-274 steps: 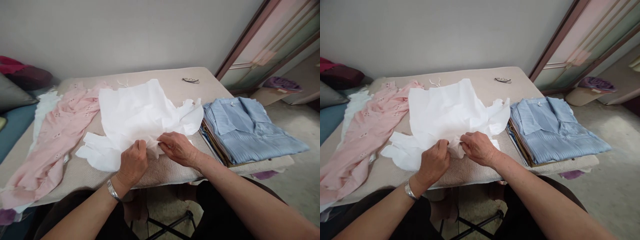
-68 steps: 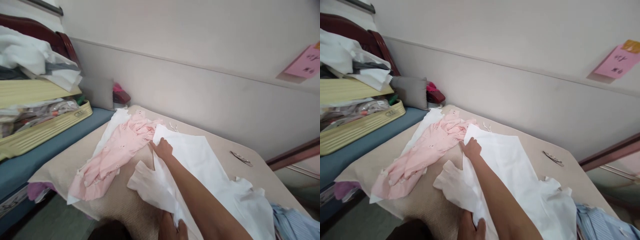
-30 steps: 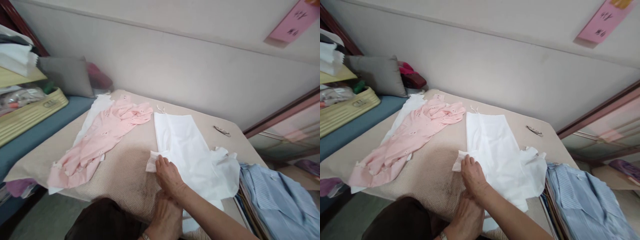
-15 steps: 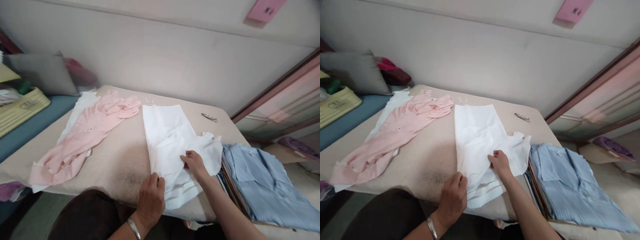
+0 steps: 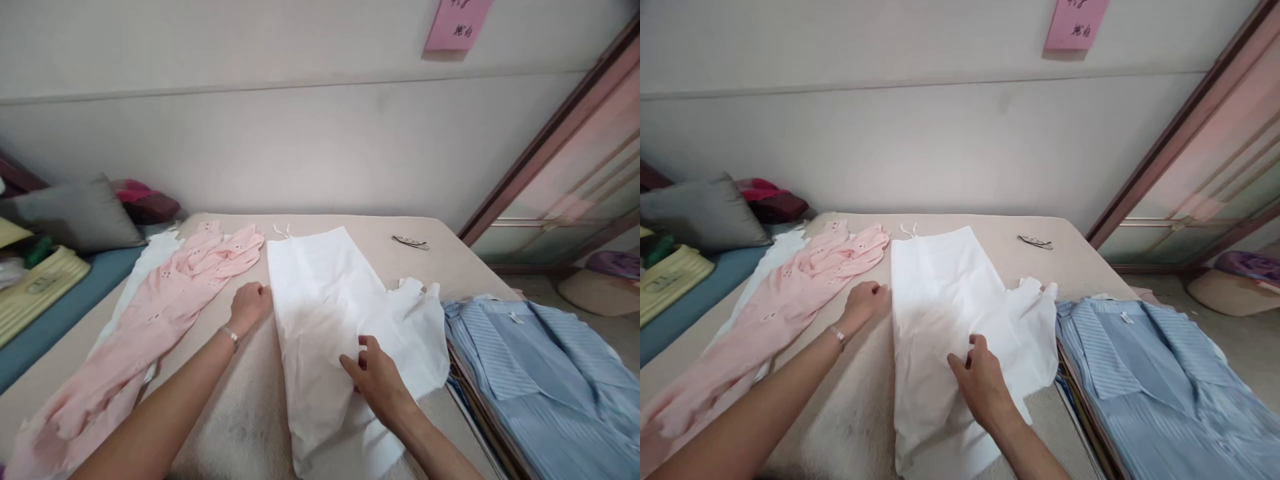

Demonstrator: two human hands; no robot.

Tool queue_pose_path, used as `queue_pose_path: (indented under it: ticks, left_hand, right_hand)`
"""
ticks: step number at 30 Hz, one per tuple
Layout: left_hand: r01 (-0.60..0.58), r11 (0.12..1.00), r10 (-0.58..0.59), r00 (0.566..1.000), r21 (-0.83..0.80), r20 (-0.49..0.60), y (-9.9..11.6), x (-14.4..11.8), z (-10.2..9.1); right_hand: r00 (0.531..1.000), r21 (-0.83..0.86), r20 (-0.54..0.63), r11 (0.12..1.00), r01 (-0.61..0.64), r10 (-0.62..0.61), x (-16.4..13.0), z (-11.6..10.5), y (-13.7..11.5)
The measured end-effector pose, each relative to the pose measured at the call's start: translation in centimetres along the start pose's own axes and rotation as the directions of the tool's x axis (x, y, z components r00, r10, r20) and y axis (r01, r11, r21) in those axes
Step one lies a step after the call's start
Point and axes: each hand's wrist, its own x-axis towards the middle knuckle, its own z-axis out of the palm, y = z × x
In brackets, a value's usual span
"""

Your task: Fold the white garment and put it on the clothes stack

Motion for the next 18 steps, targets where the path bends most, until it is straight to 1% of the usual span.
queue_pose_path:
  ticks: [2,3,5,7,9,12,16,18]
  left_hand:
    - [0.038,0.999,-0.038,0.999,0.022,-0.021,1.5,5.7,0.9]
    - [0.055,0.998,-0.054,0.998,0.026,-0.033,2.1,8.0,1.5]
    - [0.085,0.996,-0.083,0.995,0.031,-0.051,3.2,11.3,2.9]
    - [0.096,0.995,-0.094,0.994,0.034,-0.06,3.6,13.6,4.3]
    - [0.073,0.997,-0.071,0.996,0.035,-0.053,3.3,15.2,5.4]
    - [0.039,0.999,-0.038,0.999,0.023,-0.029,1.8,16.8,6.1]
    - [0.064,0.998,-0.064,0.997,0.002,-0.034,-0.5,17.6,5.6]
    - [0.055,0.998,-0.055,0.997,0.001,-0.048,-0.9,17.2,5.3]
  right_hand:
    - [1.0,-0.03,-0.017,0.999,0.014,-0.014,-0.1,-0.2,-0.2]
    - [0.999,-0.057,-0.032,0.998,0.019,-0.021,-0.1,-0.2,-0.2]
    - [0.999,-0.092,-0.025,0.996,0.017,-0.019,0.0,0.0,-0.1]
    - [0.997,-0.05,0.076,0.999,-0.02,0.023,0.0,0.3,0.1]
    - [0.976,0.017,0.203,0.996,-0.09,0.084,-0.1,0.7,0.4]
    - [0.946,0.062,0.293,0.984,-0.166,0.141,-0.6,1.4,0.8]
    - [0.884,0.152,0.425,0.948,-0.281,0.194,-1.2,2.1,1.6]
    - [0.878,0.15,0.433,0.944,-0.294,0.204,-1.4,2.1,1.5]
